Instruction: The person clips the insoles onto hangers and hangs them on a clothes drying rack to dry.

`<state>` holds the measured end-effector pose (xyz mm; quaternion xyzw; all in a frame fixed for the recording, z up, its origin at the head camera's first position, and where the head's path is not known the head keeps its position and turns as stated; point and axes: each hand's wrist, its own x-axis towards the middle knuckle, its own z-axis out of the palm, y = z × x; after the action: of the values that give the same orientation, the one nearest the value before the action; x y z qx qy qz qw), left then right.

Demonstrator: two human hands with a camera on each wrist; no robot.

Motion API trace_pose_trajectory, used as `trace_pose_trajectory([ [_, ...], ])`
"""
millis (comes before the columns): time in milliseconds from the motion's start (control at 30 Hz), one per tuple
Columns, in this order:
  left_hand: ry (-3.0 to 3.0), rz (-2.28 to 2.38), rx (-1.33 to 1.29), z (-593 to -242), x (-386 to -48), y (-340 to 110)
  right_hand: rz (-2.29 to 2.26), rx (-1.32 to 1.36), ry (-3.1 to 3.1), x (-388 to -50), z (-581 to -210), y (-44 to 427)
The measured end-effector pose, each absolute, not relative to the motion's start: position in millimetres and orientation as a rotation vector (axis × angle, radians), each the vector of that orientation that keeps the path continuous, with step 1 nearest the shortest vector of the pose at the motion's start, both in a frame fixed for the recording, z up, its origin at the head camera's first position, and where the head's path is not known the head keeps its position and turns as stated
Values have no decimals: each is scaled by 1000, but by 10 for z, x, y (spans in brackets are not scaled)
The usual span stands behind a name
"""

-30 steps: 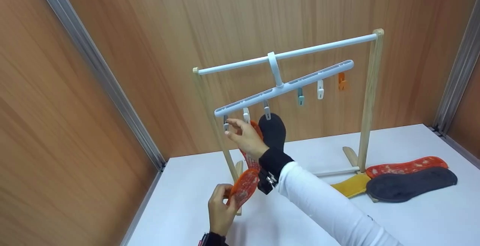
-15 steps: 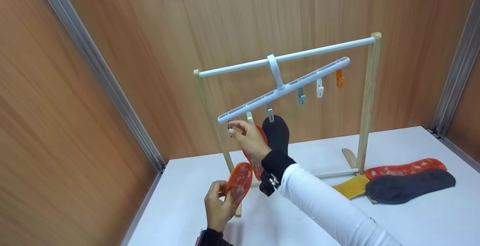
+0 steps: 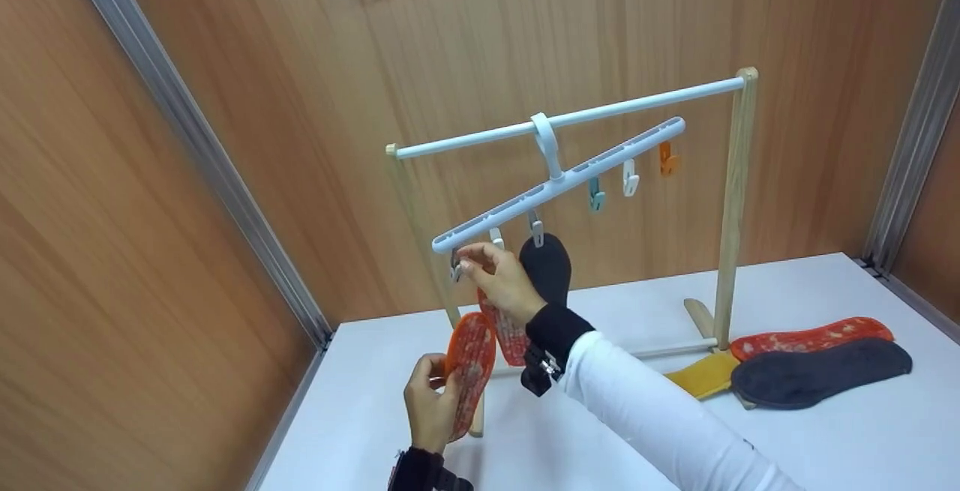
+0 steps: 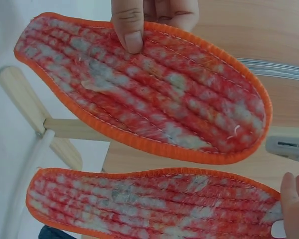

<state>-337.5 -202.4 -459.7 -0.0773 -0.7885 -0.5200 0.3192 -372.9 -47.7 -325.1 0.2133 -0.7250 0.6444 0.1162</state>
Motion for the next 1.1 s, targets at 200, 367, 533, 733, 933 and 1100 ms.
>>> trace_pose_trajectory([
  [200,-2072,-1392,-175,-4579,-3394,-2018,1921,598,-2115,-3721,-3254,-481],
  [367,-2061,-1415,-180,-4568,-3399,-2016,1951,586,-2110,-3712,-3260,-468],
  [533,-2057,-1416,-201,-4558,-3398,-2016,2000,603,-2109,-3695,-3291,-433],
  [733,-2055,-1426,-206,-4534,-3400,-2006,2044,678,-2077,-3671,-3327,-386],
  [933,-2072,-1463,-184,-4522,-3389,-1986,2047,695,-2091,-3658,-3353,-344],
  [1100,-2086,-1464,-150,-4538,-3385,-1980,2014,673,-2116,-3645,-3354,-319],
])
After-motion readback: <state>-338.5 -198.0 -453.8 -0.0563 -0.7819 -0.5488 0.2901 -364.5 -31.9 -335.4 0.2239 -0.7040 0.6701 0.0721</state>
